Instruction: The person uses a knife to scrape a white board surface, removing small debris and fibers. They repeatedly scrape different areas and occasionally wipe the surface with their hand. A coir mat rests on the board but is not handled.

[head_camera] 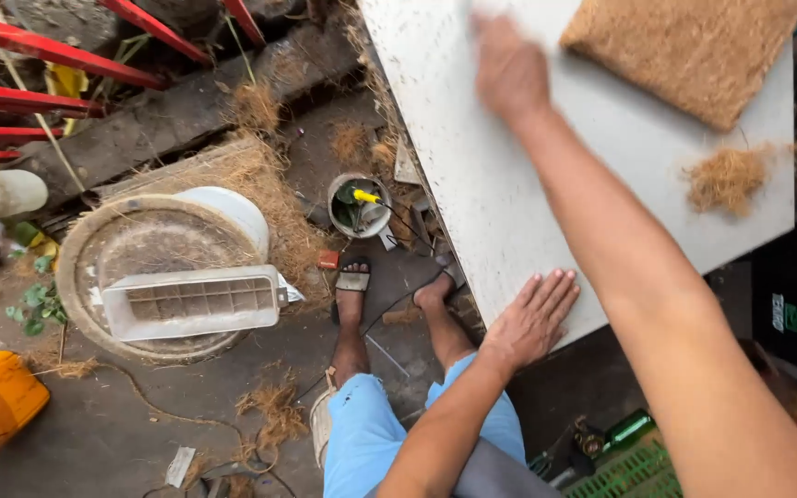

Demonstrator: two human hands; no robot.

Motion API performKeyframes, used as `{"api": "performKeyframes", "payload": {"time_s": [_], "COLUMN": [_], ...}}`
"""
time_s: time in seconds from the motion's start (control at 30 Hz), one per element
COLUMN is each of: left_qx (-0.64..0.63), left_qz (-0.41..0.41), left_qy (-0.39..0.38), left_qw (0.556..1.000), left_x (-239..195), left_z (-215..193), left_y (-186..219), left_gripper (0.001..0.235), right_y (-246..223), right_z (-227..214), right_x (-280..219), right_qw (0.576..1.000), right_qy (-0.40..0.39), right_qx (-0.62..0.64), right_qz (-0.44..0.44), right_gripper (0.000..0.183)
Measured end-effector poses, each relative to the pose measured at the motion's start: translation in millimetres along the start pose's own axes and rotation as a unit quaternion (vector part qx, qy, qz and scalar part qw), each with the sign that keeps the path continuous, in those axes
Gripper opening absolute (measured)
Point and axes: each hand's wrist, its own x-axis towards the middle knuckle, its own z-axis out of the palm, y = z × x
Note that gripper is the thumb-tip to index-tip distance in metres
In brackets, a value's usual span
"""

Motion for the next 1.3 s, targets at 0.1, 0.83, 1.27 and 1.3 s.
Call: {"api": "performKeyframes", "payload": {"time_s": [0.1,0.83,1.27,1.3], "left_qx": [0.011,0.013,-0.007,0.001], "left_qz": [-0.016,-0.009,-0.017,-0.020], "left_qy": [0.000,0.020,0.025,0.023], "left_qw": [1.000,1.000,1.000,1.000], "left_x": [-9,6,1,0], "left_z": [0,-2,-2,-3], "left_y": [4,-8,0,-7], "left_gripper": [0.072,0.071,0.073,0.073], "right_y": [-24,-25,-86,-66], "right_z": [-8,-32,-42,-34], "right_x": [4,2,-48,-29], "right_qw": [0.964,0.989,0.971,0.970], "right_qy": [0.168,0.119,0.006,0.012], "right_qx": [-0.181,-0.026,0.002,0.006], "right_qz": [0.096,-0.080,-0.238,-0.243], "right_gripper": [0.009,0.028,0.049,0.049]}}
